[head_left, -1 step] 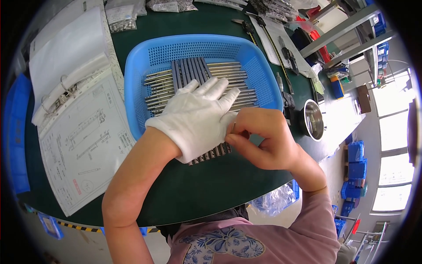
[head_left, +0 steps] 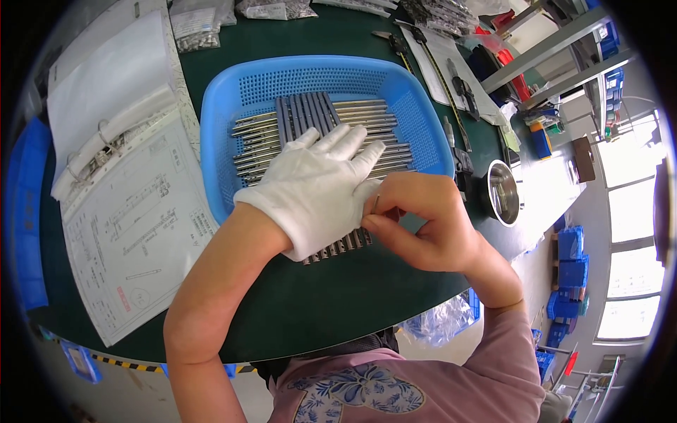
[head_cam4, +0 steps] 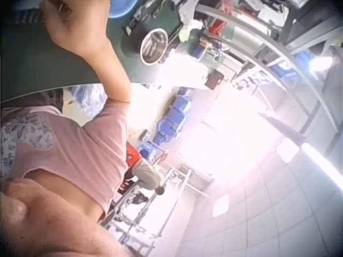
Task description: Inspecting, aligning, and sorting small metal rods in a plastic tray on a workbench.
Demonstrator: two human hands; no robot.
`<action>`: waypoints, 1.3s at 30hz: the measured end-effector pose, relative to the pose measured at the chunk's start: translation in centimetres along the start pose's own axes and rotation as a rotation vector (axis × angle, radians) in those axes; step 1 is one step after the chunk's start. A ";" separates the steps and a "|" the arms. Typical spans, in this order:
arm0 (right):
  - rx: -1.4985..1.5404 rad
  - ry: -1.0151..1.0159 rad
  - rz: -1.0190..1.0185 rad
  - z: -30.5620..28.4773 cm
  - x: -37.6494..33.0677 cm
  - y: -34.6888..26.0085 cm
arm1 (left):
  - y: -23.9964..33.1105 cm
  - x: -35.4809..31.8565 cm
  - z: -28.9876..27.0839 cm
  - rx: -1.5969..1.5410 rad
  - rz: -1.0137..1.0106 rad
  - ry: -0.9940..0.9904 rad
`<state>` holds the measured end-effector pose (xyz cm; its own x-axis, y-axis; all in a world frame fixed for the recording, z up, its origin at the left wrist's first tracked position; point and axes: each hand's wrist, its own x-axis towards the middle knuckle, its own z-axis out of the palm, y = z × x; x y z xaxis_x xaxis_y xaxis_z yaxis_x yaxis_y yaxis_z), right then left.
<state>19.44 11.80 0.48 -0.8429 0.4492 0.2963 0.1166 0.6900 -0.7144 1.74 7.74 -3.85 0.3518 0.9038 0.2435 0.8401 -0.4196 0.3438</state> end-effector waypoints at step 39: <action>-0.163 0.032 -0.050 -1.2 -0.1 -1.5 | 0.4 0.1 -0.5 0.078 0.045 -0.029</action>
<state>20.01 11.42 2.25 -0.8330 0.4276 0.3510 0.1605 0.7940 -0.5863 1.85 7.59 -3.23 0.4003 0.8869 0.2307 0.8524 -0.4528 0.2616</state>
